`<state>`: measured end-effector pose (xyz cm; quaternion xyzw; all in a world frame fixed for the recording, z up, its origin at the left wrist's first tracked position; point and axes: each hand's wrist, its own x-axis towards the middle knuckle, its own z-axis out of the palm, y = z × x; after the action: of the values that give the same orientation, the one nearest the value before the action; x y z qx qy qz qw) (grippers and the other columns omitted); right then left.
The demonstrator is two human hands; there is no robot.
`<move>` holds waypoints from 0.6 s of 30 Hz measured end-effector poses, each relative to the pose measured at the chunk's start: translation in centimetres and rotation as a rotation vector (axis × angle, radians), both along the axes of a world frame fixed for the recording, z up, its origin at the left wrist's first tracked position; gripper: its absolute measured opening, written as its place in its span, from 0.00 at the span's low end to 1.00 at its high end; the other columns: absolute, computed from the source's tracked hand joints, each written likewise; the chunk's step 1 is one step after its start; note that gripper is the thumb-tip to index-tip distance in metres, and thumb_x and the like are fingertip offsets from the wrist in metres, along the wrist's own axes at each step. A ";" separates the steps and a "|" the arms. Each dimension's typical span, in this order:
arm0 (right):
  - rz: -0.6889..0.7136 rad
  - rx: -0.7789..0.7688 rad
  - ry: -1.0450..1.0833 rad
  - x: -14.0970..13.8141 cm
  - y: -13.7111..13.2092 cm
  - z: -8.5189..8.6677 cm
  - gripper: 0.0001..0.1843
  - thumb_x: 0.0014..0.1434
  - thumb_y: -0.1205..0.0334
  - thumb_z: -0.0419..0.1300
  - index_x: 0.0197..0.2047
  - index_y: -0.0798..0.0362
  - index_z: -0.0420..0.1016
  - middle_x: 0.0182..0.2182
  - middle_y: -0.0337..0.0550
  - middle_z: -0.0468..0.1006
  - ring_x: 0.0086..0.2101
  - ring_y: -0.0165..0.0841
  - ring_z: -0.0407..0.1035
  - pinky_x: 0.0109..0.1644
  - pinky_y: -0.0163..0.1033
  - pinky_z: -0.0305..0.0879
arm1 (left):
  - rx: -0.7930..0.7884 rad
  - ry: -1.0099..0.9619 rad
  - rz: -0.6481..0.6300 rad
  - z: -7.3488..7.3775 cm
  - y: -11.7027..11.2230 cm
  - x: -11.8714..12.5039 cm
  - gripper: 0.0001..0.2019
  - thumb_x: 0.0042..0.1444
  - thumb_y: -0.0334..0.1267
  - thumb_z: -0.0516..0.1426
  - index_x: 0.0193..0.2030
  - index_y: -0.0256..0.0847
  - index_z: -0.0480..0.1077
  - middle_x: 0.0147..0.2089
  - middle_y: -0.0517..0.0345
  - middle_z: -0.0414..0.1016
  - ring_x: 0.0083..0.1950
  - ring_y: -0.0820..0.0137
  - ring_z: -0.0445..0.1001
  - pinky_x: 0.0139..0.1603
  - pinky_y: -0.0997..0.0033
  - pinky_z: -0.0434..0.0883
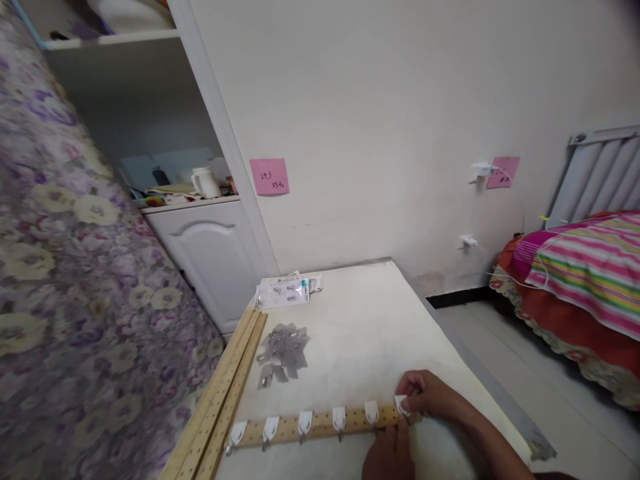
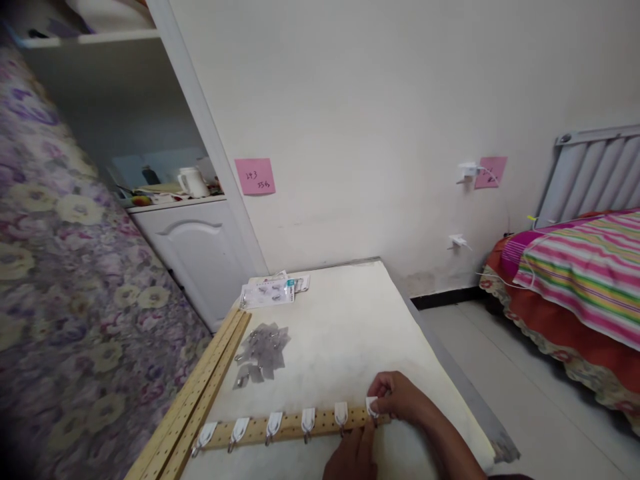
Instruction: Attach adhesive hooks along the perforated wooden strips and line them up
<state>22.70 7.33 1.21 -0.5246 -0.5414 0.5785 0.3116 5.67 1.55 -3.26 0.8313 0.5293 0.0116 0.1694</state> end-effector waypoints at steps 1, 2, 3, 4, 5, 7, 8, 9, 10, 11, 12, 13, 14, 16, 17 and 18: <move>-0.001 -0.012 -0.002 0.0 0.0 0.0 0.10 0.36 0.66 0.63 0.28 0.55 0.73 0.20 0.31 0.69 0.18 0.21 0.59 0.20 0.29 0.53 | -0.007 -0.002 -0.004 0.2 0.0 0.0 0.32 0.50 0.23 0.48 0.65 0.37 0.55 0.58 0.42 0.69 0.57 0.58 0.69 0.55 0.61 0.69; 0.002 -0.021 -0.003 0.0 0.0 0.0 0.10 0.36 0.66 0.63 0.28 0.55 0.73 0.20 0.31 0.69 0.18 0.21 0.59 0.20 0.30 0.53 | -0.005 0.000 0.006 0.2 0.0 0.1 0.33 0.50 0.23 0.48 0.65 0.38 0.55 0.58 0.42 0.70 0.56 0.58 0.70 0.55 0.61 0.69; 0.003 -0.022 -0.002 0.0 0.0 0.1 0.11 0.36 0.66 0.63 0.28 0.56 0.73 0.21 0.31 0.69 0.17 0.21 0.59 0.20 0.30 0.53 | 0.007 0.006 0.025 0.1 0.0 0.2 0.33 0.50 0.23 0.49 0.65 0.38 0.56 0.57 0.42 0.71 0.56 0.57 0.70 0.54 0.61 0.70; 0.004 -0.021 0.000 -0.1 0.0 0.1 0.11 0.36 0.66 0.63 0.28 0.56 0.73 0.21 0.31 0.69 0.17 0.21 0.59 0.20 0.30 0.52 | 0.023 0.014 0.043 -0.1 0.0 0.3 0.33 0.50 0.23 0.49 0.65 0.39 0.56 0.56 0.43 0.71 0.55 0.57 0.71 0.53 0.60 0.71; 0.006 -0.020 0.003 -0.1 -0.1 0.1 0.11 0.36 0.66 0.62 0.28 0.56 0.73 0.21 0.31 0.69 0.17 0.21 0.59 0.19 0.30 0.52 | 0.037 0.022 0.056 -0.4 0.0 0.5 0.33 0.49 0.23 0.49 0.64 0.40 0.57 0.56 0.43 0.72 0.54 0.57 0.71 0.52 0.60 0.71; 0.006 -0.018 0.008 -0.1 -0.2 0.2 0.11 0.36 0.65 0.62 0.29 0.56 0.73 0.20 0.31 0.69 0.17 0.21 0.58 0.19 0.30 0.51 | 0.060 0.036 0.082 -1.3 -0.1 0.8 0.32 0.49 0.23 0.49 0.64 0.41 0.58 0.55 0.44 0.73 0.53 0.56 0.72 0.50 0.59 0.73; 0.005 -0.019 0.010 -0.1 -0.3 0.2 0.11 0.37 0.65 0.62 0.29 0.56 0.73 0.20 0.31 0.68 0.17 0.21 0.58 0.19 0.30 0.51 | 0.073 0.037 0.092 -1.7 -0.1 0.9 0.32 0.49 0.23 0.50 0.64 0.42 0.59 0.54 0.44 0.73 0.53 0.56 0.72 0.50 0.58 0.73; 0.007 -0.022 0.010 -0.1 -0.4 0.3 0.11 0.37 0.65 0.62 0.28 0.56 0.73 0.21 0.31 0.69 0.17 0.21 0.58 0.19 0.30 0.51 | 0.084 0.037 0.101 -2.1 -0.2 1.0 0.32 0.49 0.23 0.50 0.63 0.43 0.59 0.54 0.44 0.74 0.52 0.55 0.73 0.49 0.58 0.73; 0.013 -0.024 0.008 0.0 -0.4 0.3 0.11 0.37 0.65 0.63 0.29 0.56 0.73 0.21 0.31 0.69 0.17 0.21 0.58 0.19 0.30 0.50 | 0.095 0.034 0.112 -2.4 -0.2 1.0 0.32 0.49 0.24 0.50 0.63 0.43 0.60 0.53 0.44 0.74 0.52 0.55 0.73 0.49 0.57 0.74; 0.018 -0.022 0.007 0.0 -0.5 0.3 0.11 0.37 0.64 0.63 0.29 0.55 0.73 0.22 0.31 0.69 0.17 0.21 0.58 0.19 0.30 0.50 | 0.107 0.029 0.123 -2.5 -0.3 1.1 0.32 0.49 0.24 0.50 0.63 0.43 0.60 0.54 0.44 0.74 0.52 0.55 0.73 0.48 0.57 0.74; 0.025 -0.012 0.008 0.0 -0.6 0.2 0.11 0.38 0.64 0.63 0.29 0.56 0.73 0.22 0.32 0.69 0.17 0.21 0.58 0.20 0.30 0.50 | 0.111 0.023 0.129 -2.6 -0.3 1.1 0.32 0.49 0.24 0.51 0.63 0.43 0.60 0.54 0.44 0.74 0.51 0.55 0.73 0.48 0.57 0.74; 0.032 0.000 0.010 0.1 -0.6 0.2 0.11 0.39 0.63 0.64 0.29 0.56 0.73 0.22 0.32 0.69 0.18 0.21 0.58 0.20 0.30 0.50 | 0.110 0.016 0.133 -2.5 -0.3 1.0 0.31 0.49 0.24 0.51 0.63 0.43 0.60 0.54 0.44 0.73 0.51 0.55 0.74 0.48 0.57 0.74; 0.038 0.011 0.012 0.1 -0.7 0.1 0.12 0.40 0.61 0.64 0.30 0.56 0.73 0.22 0.32 0.69 0.18 0.21 0.58 0.20 0.30 0.50 | 0.102 0.009 0.134 -2.4 -0.4 1.0 0.31 0.50 0.25 0.51 0.63 0.43 0.60 0.54 0.44 0.73 0.51 0.55 0.74 0.48 0.57 0.74; 0.043 0.028 0.011 0.2 -0.7 -0.1 0.13 0.42 0.57 0.64 0.31 0.56 0.72 0.21 0.32 0.68 0.18 0.21 0.56 0.20 0.30 0.49 | 0.091 -0.013 0.111 -2.2 -0.4 0.7 0.30 0.50 0.27 0.52 0.63 0.43 0.60 0.54 0.44 0.74 0.52 0.55 0.74 0.48 0.58 0.74; 0.040 0.038 0.006 0.3 -0.7 -0.1 0.14 0.44 0.55 0.63 0.31 0.56 0.71 0.21 0.31 0.67 0.17 0.21 0.55 0.20 0.31 0.48 | 0.100 -0.029 0.085 -2.2 -0.5 0.6 0.30 0.49 0.28 0.53 0.63 0.42 0.61 0.54 0.44 0.74 0.51 0.55 0.74 0.47 0.59 0.75; 0.030 0.050 -0.003 0.4 -0.6 -0.1 0.15 0.44 0.53 0.63 0.31 0.56 0.71 0.20 0.31 0.67 0.17 0.21 0.54 0.20 0.31 0.47 | 0.128 -0.053 0.053 -2.2 -0.6 0.4 0.30 0.49 0.29 0.54 0.62 0.41 0.61 0.53 0.44 0.75 0.51 0.55 0.74 0.47 0.60 0.75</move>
<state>23.14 6.73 1.11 -0.5093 -0.5639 0.5687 0.3150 6.03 0.95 -5.49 0.8256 0.5446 0.0719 0.1292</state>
